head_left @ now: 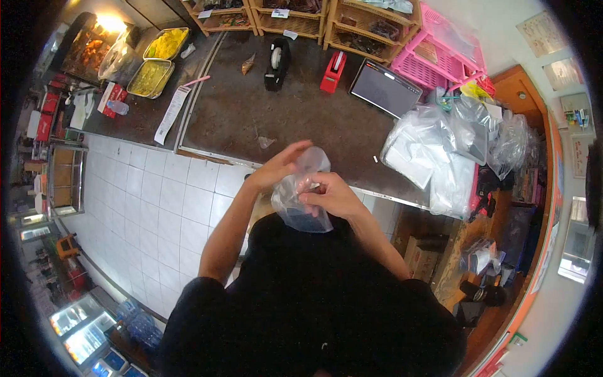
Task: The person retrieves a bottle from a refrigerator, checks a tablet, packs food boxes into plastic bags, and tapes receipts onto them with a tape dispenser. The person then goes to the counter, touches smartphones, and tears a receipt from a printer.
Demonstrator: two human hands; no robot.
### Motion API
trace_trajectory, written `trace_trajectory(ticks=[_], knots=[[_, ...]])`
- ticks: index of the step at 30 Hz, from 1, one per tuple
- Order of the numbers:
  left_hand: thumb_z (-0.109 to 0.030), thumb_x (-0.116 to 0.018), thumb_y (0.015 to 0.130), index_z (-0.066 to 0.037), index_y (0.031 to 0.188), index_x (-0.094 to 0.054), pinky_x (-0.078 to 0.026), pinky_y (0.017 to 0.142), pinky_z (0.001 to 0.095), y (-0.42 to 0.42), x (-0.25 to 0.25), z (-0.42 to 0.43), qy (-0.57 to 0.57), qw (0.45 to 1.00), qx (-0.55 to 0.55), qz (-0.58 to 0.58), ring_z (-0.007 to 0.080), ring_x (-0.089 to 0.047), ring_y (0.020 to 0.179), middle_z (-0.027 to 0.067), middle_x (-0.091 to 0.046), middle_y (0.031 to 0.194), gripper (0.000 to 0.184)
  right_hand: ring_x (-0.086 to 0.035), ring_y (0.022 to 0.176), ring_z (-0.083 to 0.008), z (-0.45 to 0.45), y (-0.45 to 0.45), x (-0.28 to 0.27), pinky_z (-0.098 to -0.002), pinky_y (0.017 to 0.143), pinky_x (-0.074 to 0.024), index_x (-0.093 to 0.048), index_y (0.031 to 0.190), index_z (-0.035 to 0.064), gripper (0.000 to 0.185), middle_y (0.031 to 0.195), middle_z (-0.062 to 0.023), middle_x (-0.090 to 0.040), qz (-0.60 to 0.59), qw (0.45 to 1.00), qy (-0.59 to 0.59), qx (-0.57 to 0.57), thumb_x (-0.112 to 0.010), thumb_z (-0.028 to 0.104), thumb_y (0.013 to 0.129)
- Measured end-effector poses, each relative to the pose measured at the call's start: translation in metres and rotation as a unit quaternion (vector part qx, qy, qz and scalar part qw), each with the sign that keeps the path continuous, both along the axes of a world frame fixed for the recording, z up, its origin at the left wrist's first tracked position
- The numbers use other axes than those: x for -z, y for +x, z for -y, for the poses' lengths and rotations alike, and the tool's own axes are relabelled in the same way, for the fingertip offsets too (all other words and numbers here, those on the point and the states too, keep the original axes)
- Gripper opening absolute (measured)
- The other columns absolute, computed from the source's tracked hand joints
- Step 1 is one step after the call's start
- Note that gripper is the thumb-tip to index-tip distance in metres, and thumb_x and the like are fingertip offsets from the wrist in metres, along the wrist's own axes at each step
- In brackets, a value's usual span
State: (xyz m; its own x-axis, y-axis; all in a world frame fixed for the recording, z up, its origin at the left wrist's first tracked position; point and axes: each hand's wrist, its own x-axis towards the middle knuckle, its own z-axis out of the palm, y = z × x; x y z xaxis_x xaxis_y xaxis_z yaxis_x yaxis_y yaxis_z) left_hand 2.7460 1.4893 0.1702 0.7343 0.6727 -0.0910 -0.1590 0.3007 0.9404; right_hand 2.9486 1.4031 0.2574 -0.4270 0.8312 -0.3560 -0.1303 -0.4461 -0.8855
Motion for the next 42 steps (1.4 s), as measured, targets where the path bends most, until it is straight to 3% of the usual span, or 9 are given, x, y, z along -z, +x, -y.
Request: trace_trajectory(ticks=[5, 14, 16, 18, 21, 26, 30, 36, 42], knots=[[-0.020, -0.073, 0.092, -0.004, 0.106, -0.070, -0.052, 0.078, 0.0275, -0.009, -0.041, -0.025, 0.038, 0.990, 0.002, -0.134, 0.0069, -0.061, 0.088, -0.0016, -0.070, 0.095, 0.021, -0.056, 0.059, -0.0072, 0.001, 0.022, -0.002, -0.0245, 0.052, -0.0428, -0.068, 0.085, 0.0002, 0.022, 0.069, 0.0001, -0.060, 0.104, 0.991, 0.078, 0.024, -0.075, 0.019, 0.092], [-0.019, -0.077, 0.087, -0.002, 0.094, -0.067, -0.047, 0.061, 0.0301, 0.003, -0.123, -0.029, 0.290, 0.916, -0.147, -0.235, 0.0106, -0.057, 0.067, 0.0056, -0.067, 0.077, 0.021, -0.054, 0.061, -0.0070, -0.002, 0.025, 0.011, -0.0257, 0.054, -0.0431, -0.068, 0.087, 0.0013, 0.013, 0.069, 0.0006, -0.059, 0.032, 0.996, 0.041, 0.073, -0.073, 0.012, 0.092], [-0.021, -0.077, 0.087, -0.003, 0.094, -0.066, -0.048, 0.060, 0.0304, 0.017, -0.123, -0.026, 0.514, 0.751, -0.304, -0.284, 0.0124, -0.059, 0.066, 0.0079, -0.066, 0.076, 0.023, -0.056, 0.063, -0.0080, -0.003, 0.021, 0.016, -0.0260, 0.056, -0.0450, -0.068, 0.088, 0.0010, 0.010, 0.071, -0.0007, -0.060, 0.013, 0.997, 0.025, 0.073, -0.073, 0.009, 0.092], [-0.023, -0.076, 0.089, -0.003, 0.095, -0.066, -0.048, 0.060, 0.0304, 0.021, -0.119, -0.014, 0.507, 0.725, -0.317, -0.341, 0.0136, -0.062, 0.067, 0.0091, -0.067, 0.076, 0.024, -0.059, 0.066, -0.0092, -0.003, 0.022, 0.027, -0.0260, 0.059, -0.0480, -0.068, 0.091, 0.0002, 0.008, 0.074, -0.0021, -0.062, 0.038, 0.997, -0.002, 0.073, -0.072, 0.007, 0.091], [-0.026, -0.072, 0.093, -0.002, 0.096, -0.066, -0.049, 0.061, 0.0302, 0.017, -0.112, 0.031, 0.214, 0.886, -0.136, -0.389, 0.0143, -0.064, 0.070, 0.0089, -0.068, 0.077, 0.024, -0.060, 0.069, -0.0095, -0.002, 0.005, 0.018, -0.0265, 0.061, -0.0475, -0.066, 0.083, 0.0021, 0.015, 0.073, -0.0016, -0.064, -0.039, 0.993, 0.018, 0.107, -0.075, 0.012, 0.090], [-0.029, -0.067, 0.097, 0.001, 0.091, -0.062, -0.049, 0.063, 0.0291, 0.010, -0.088, 0.042, 0.005, 0.980, -0.001, -0.199, 0.0127, -0.065, 0.073, 0.0068, -0.068, 0.077, 0.031, -0.058, 0.065, -0.0098, 0.003, -0.010, 0.041, -0.0288, 0.058, -0.0456, -0.064, 0.077, 0.0017, 0.019, 0.069, -0.0018, -0.063, 0.040, 0.994, 0.091, 0.050, -0.077, 0.012, 0.086], [-0.021, -0.066, 0.095, -0.001, 0.085, -0.057, -0.045, 0.061, 0.0378, -0.002, -0.109, 0.033, 0.244, 0.898, -0.010, -0.367, 0.0229, -0.060, 0.065, 0.0131, -0.061, 0.071, 0.024, -0.056, 0.061, -0.0111, -0.003, -0.007, 0.038, -0.0309, 0.055, -0.0443, -0.060, 0.067, 0.0015, 0.028, 0.062, -0.0050, -0.060, 0.213, 0.966, 0.143, 0.022, -0.076, 0.016, 0.084], [-0.022, -0.064, 0.094, -0.001, 0.079, -0.049, -0.043, 0.061, 0.0461, -0.043, -0.093, 0.036, 0.346, 0.793, -0.210, -0.455, 0.0413, -0.057, 0.067, 0.0205, -0.057, 0.072, 0.031, -0.059, 0.061, -0.0135, -0.014, 0.047, 0.071, -0.0348, 0.053, -0.0459, -0.056, 0.070, 0.0002, 0.028, 0.064, -0.0083, -0.060, 0.370, 0.887, 0.209, 0.182, -0.075, 0.015, 0.083], [-0.004, -0.073, 0.086, -0.004, 0.086, -0.043, -0.051, 0.069, 0.0374, -0.027, -0.073, 0.030, 0.157, 0.881, -0.349, -0.277, 0.0204, -0.063, 0.079, 0.0094, -0.062, 0.077, 0.030, -0.071, 0.073, -0.0246, -0.027, 0.043, 0.053, -0.0424, 0.065, -0.0557, -0.053, 0.102, 0.0039, 0.036, 0.084, -0.0205, -0.065, 0.047, 0.958, 0.012, 0.284, -0.078, 0.008, 0.076]])
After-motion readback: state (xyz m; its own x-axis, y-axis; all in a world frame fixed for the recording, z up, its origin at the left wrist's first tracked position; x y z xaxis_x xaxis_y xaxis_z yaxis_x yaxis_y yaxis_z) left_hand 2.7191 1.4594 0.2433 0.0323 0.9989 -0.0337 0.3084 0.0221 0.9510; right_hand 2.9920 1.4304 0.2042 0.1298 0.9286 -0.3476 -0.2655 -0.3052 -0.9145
